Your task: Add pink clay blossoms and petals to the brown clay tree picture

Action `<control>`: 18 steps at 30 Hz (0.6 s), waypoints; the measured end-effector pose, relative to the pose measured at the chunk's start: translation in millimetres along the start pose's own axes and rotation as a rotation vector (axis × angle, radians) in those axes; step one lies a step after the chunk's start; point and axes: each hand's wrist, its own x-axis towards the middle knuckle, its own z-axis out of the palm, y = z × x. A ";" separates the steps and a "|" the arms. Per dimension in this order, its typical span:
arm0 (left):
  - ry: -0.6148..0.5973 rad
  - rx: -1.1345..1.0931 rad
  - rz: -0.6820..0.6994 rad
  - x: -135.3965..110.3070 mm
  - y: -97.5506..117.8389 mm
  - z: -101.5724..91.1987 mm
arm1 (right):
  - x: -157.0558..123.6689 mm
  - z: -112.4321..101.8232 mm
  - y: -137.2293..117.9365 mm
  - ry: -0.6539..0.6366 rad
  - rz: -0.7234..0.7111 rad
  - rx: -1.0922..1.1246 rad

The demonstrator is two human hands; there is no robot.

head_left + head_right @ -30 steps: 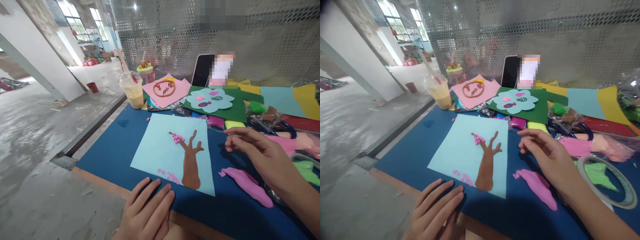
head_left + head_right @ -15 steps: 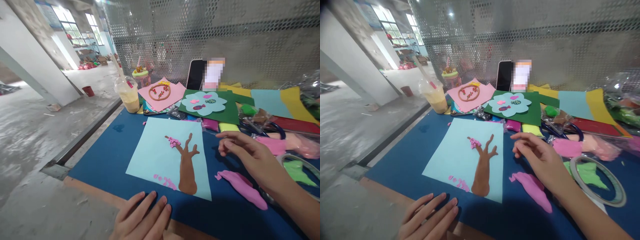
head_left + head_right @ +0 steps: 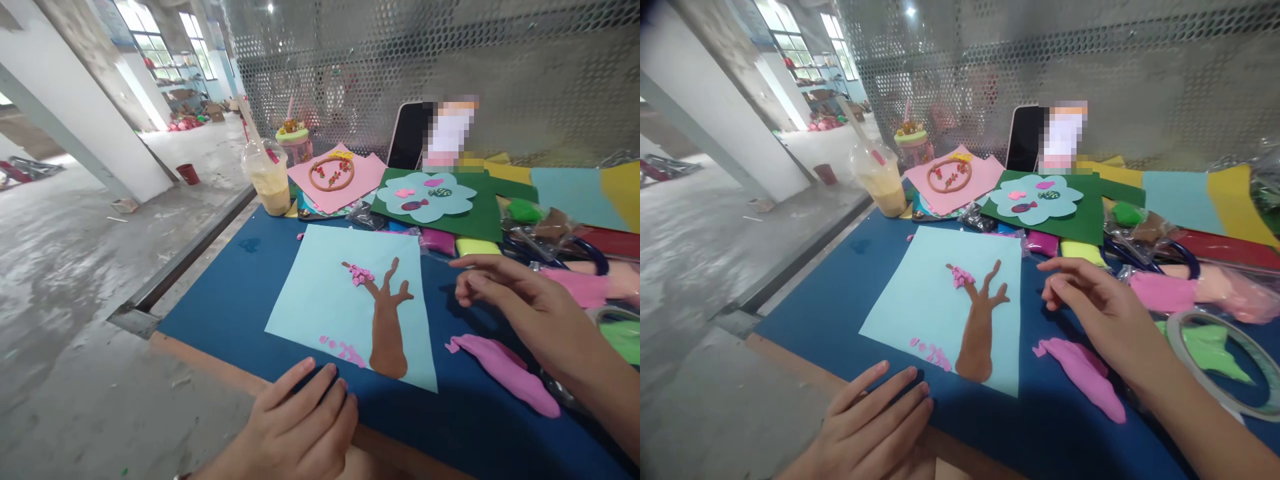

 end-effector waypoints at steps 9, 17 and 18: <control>0.178 0.031 -0.043 -12.6 1.1 4.9 | -0.1 0.8 -4.6 0.005 -0.028 -0.024; 0.113 -0.007 -0.055 -14.4 -11.2 -4.9 | -1.4 0.9 -8.6 0.020 0.025 -0.046; 0.072 -0.032 -0.068 -9.7 -13.7 -8.1 | -1.3 1.1 -9.0 0.026 0.026 -0.051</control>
